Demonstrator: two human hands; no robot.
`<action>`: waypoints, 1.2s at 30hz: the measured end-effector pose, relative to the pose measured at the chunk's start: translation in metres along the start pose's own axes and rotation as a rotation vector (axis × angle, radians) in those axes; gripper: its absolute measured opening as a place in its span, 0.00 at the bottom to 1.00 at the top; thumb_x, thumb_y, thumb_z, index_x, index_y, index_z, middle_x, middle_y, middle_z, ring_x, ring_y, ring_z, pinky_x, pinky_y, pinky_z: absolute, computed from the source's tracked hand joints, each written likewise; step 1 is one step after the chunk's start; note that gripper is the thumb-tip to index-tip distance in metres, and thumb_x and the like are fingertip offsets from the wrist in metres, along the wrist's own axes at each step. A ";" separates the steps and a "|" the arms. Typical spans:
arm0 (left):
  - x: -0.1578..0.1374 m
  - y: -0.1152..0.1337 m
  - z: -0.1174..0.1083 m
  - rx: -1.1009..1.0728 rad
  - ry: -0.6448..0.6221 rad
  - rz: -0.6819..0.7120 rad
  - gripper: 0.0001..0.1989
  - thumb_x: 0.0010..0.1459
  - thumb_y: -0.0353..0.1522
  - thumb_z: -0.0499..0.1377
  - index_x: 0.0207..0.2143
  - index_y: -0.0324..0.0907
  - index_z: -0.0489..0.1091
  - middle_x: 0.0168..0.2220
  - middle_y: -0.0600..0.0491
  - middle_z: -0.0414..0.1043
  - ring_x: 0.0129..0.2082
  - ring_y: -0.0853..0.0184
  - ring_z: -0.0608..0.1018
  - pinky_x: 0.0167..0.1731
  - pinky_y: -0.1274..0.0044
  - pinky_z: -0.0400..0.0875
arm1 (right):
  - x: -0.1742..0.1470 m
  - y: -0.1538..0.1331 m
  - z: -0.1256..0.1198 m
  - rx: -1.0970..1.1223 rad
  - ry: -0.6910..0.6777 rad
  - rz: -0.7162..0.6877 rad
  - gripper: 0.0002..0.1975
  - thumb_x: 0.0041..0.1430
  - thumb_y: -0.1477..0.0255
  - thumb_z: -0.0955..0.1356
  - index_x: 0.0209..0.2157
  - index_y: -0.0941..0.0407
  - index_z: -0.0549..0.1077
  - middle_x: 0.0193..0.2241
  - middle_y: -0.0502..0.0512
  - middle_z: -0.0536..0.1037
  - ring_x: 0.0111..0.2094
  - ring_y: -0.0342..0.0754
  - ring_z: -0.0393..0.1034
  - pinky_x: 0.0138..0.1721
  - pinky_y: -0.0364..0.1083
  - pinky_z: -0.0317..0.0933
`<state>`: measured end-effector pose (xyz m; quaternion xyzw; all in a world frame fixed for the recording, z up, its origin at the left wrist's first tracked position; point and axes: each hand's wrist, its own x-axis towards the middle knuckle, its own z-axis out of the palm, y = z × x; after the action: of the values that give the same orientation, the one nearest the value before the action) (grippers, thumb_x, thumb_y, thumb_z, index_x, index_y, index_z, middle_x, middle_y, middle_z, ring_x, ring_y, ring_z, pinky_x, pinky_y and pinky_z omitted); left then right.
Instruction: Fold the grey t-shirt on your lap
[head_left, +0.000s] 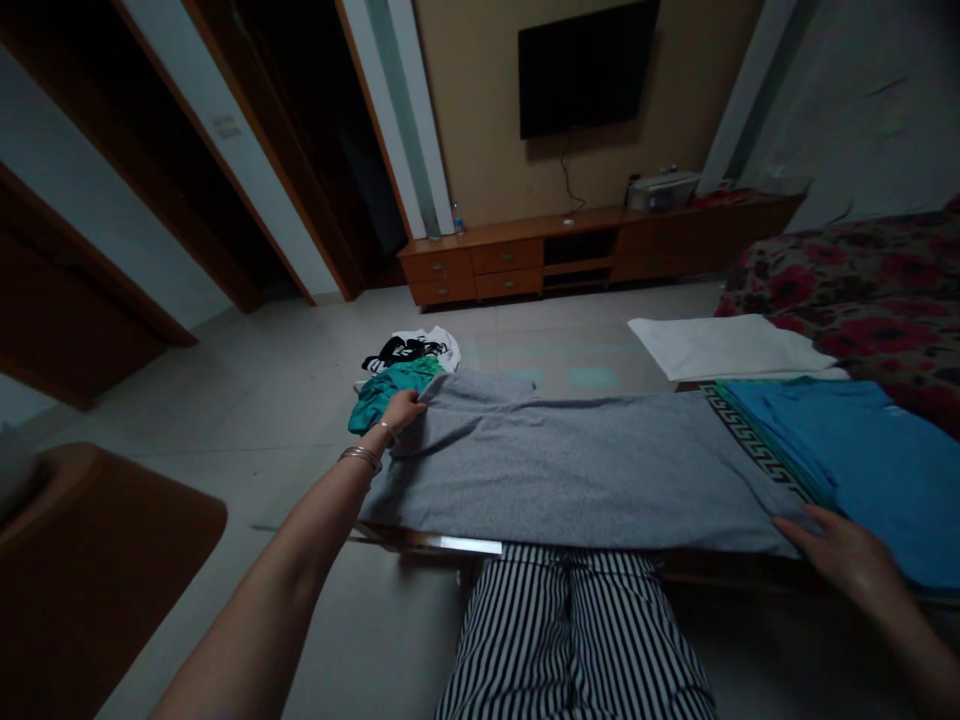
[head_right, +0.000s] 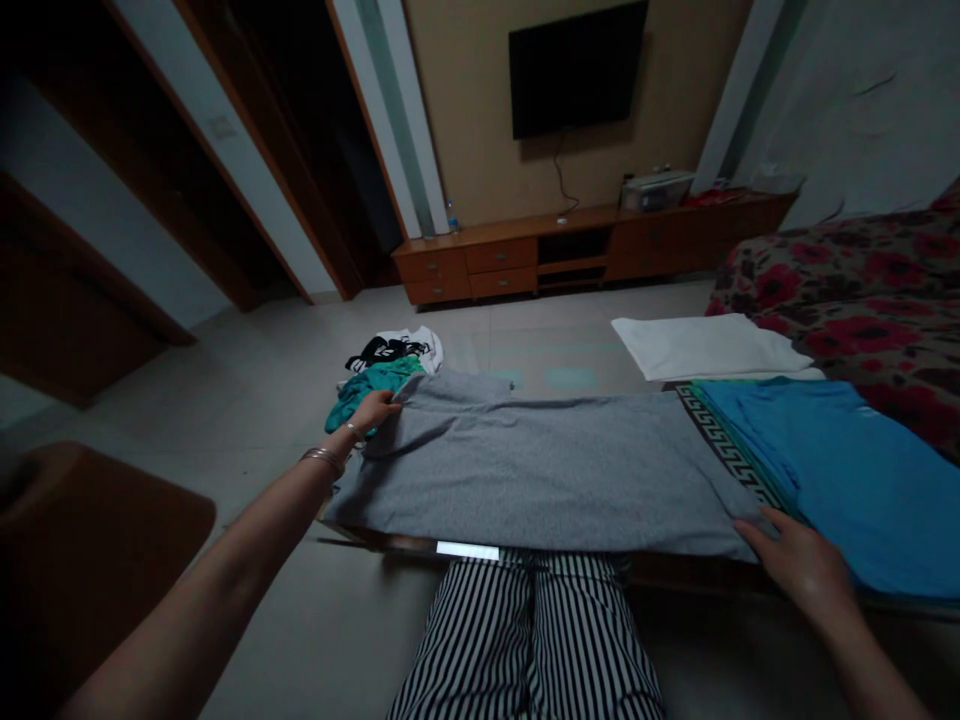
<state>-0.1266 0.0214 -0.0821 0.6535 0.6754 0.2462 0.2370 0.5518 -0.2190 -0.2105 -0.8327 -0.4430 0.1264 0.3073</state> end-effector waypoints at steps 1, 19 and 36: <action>0.001 -0.001 0.003 0.019 0.020 -0.008 0.09 0.47 0.32 0.60 0.23 0.32 0.68 0.27 0.49 0.71 0.32 0.67 0.72 0.31 0.78 0.58 | -0.001 -0.003 -0.001 -0.111 -0.007 -0.013 0.22 0.43 0.54 0.68 0.33 0.55 0.76 0.39 0.78 0.76 0.41 0.71 0.71 0.41 0.64 0.61; 0.000 -0.020 0.006 0.070 -0.009 -0.051 0.12 0.50 0.35 0.58 0.20 0.37 0.64 0.18 0.57 0.60 0.23 0.74 0.63 0.25 0.77 0.53 | -0.246 -0.389 0.168 0.080 -0.610 -0.996 0.08 0.60 0.72 0.65 0.41 0.56 0.73 0.41 0.58 0.75 0.45 0.52 0.66 0.45 0.47 0.61; 0.005 -0.020 0.016 0.145 0.127 0.013 0.09 0.52 0.33 0.58 0.28 0.35 0.72 0.30 0.48 0.74 0.32 0.65 0.72 0.32 0.78 0.61 | -0.254 -0.399 0.199 0.180 -0.882 -1.207 0.04 0.55 0.74 0.67 0.32 0.56 0.75 0.32 0.51 0.76 0.34 0.44 0.68 0.34 0.40 0.56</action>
<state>-0.1315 0.0265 -0.1074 0.6563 0.7008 0.2393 0.1442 0.0457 -0.1798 -0.1322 -0.2889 -0.8925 0.2935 0.1840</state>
